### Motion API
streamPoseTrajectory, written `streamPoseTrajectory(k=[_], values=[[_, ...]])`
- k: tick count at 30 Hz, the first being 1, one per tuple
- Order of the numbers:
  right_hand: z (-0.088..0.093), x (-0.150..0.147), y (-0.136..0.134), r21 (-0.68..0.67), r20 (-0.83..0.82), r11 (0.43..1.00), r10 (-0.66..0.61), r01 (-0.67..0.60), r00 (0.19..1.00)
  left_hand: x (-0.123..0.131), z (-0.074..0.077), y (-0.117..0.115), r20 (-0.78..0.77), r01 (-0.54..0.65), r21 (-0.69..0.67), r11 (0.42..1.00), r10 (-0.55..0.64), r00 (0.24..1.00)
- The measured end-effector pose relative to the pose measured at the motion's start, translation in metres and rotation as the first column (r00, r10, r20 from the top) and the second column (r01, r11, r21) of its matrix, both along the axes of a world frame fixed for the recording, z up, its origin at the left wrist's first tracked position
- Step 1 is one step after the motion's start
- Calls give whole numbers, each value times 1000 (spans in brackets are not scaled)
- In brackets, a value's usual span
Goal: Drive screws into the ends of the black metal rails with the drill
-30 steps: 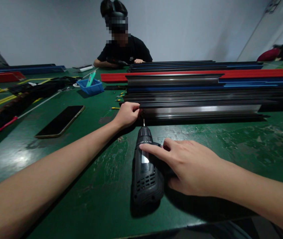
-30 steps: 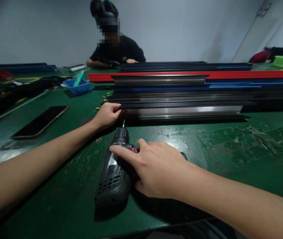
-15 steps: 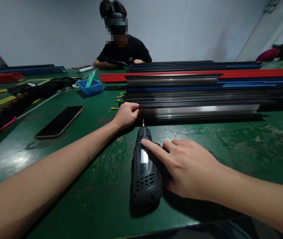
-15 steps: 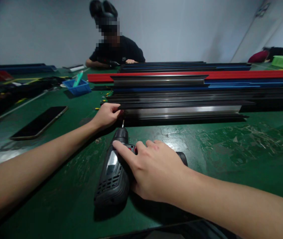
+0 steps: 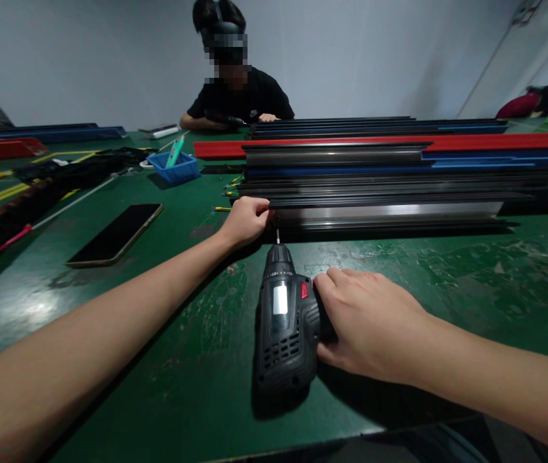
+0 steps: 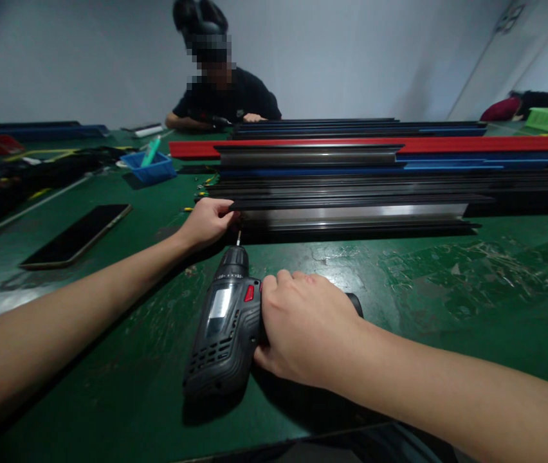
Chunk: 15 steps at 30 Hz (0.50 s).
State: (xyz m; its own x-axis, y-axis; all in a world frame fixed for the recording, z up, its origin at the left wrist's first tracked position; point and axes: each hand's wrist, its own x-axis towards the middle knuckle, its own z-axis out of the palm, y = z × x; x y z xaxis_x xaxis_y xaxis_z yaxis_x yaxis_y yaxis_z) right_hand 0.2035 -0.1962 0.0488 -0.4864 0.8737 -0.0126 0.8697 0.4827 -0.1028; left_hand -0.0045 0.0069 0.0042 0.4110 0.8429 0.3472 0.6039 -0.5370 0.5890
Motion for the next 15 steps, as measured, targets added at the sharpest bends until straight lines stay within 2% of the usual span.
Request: streamPoseTrajectory(k=[7, 15], values=[[-2, 2, 2, -20, -54, 1000, -1, 0, 999, 0, 1, -1, 4, 6, -5, 1000, -6, 1000], [-2, 1, 2, 0, -36, 1000, 6, -6, 999, 0, 0, 0, 10, -1, -4, 1000, 1, 1000]])
